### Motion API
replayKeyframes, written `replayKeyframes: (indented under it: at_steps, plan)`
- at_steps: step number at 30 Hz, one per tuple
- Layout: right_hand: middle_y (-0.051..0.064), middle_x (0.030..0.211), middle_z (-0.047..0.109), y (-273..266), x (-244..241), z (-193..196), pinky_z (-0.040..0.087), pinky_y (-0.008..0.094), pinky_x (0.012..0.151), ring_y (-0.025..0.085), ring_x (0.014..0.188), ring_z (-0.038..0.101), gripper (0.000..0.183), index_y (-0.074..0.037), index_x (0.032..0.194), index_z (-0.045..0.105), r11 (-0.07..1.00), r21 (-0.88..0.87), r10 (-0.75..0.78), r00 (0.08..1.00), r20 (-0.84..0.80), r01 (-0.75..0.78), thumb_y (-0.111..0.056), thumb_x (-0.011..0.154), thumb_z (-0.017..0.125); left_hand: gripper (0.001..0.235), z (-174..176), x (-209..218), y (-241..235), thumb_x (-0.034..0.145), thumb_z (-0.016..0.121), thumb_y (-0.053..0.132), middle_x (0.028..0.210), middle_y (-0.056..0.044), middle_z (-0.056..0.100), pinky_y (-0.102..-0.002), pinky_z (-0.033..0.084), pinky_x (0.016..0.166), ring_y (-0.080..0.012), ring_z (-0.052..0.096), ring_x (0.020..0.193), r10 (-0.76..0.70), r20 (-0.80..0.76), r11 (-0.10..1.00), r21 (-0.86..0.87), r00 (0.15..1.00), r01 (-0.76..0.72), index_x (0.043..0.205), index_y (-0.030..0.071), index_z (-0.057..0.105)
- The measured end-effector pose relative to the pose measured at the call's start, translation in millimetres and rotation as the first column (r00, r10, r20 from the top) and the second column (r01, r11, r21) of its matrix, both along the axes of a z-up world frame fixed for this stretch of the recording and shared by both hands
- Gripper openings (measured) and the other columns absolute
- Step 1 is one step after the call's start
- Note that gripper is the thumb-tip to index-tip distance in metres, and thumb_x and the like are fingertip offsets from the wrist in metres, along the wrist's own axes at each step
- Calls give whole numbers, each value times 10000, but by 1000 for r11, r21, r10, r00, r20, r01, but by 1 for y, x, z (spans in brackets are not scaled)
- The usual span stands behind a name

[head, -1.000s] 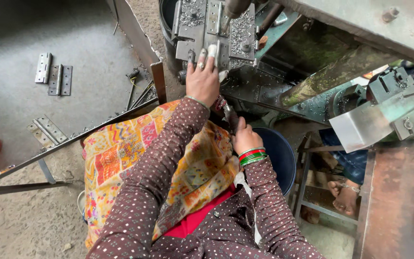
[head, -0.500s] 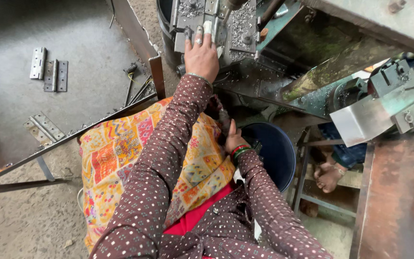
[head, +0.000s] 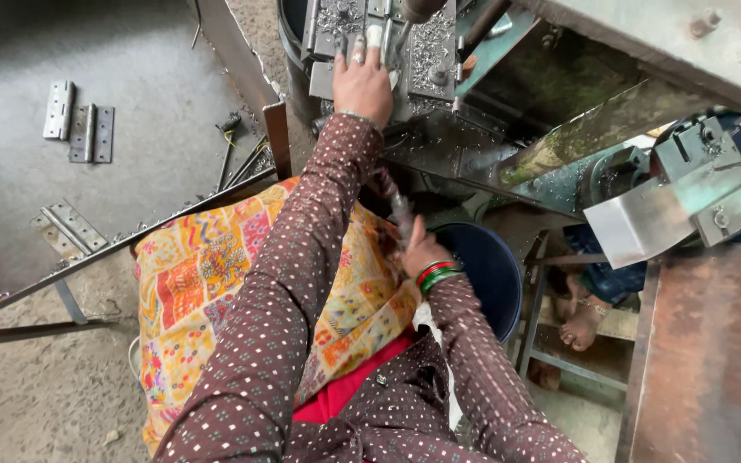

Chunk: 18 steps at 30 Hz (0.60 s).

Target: The person places metal pieces into a machine for drilling or punching and then drops them into a bucket.

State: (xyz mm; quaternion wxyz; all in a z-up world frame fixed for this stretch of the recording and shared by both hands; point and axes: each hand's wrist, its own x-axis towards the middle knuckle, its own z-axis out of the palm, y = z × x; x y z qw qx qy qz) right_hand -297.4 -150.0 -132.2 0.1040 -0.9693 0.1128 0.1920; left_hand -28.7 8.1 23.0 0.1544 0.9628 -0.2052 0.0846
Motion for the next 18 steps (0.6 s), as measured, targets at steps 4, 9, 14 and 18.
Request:
replayKeyframes:
  at_steps: [4, 9, 14, 18]
  plan:
    - [416, 1412, 426, -4, 3, -55, 552, 541, 854, 519, 1001, 655, 1107, -69, 1619, -73, 973, 228, -60, 994, 90, 38, -160, 810, 676, 280, -4, -10, 8, 989, 540, 180, 1437, -159, 547, -593, 313, 1142, -331, 474, 1375, -9, 73, 998, -60, 997, 13, 1101, 47, 761]
    - [411, 1430, 419, -1, -5, 30, 541, 539, 890, 517, 1053, 641, 1112, -90, 1617, -90, 998, 61, -9, 999, 33, 7, -195, 830, 689, 258, -2, -3, 10, 925, 564, 159, 1451, -145, 533, -594, 287, 1137, -316, 446, 1388, -27, 63, 1000, 0, 998, 27, 1064, 89, 769]
    - [428, 1448, 369, -4, 4, 50, 537, 527, 913, 517, 1072, 633, 1154, -105, 1611, -161, 994, -102, 41, 998, 55, -36, -183, 832, 687, 232, -12, 21, 0, 980, 574, 169, 1464, -141, 541, -589, 288, 1164, -319, 439, 1420, -19, 1, 1000, -12, 1000, 19, 1043, 65, 772]
    - [442, 1462, 328, 6, -5, -32, 533, 517, 931, 516, 1087, 627, 1189, -117, 1606, -217, 988, 136, -52, 990, -133, 71, -174, 833, 685, 231, -11, 12, 5, 964, 578, 173, 1438, -144, 554, -603, 282, 1151, -308, 451, 1393, -28, 30, 999, -28, 999, 28, 1006, 60, 775]
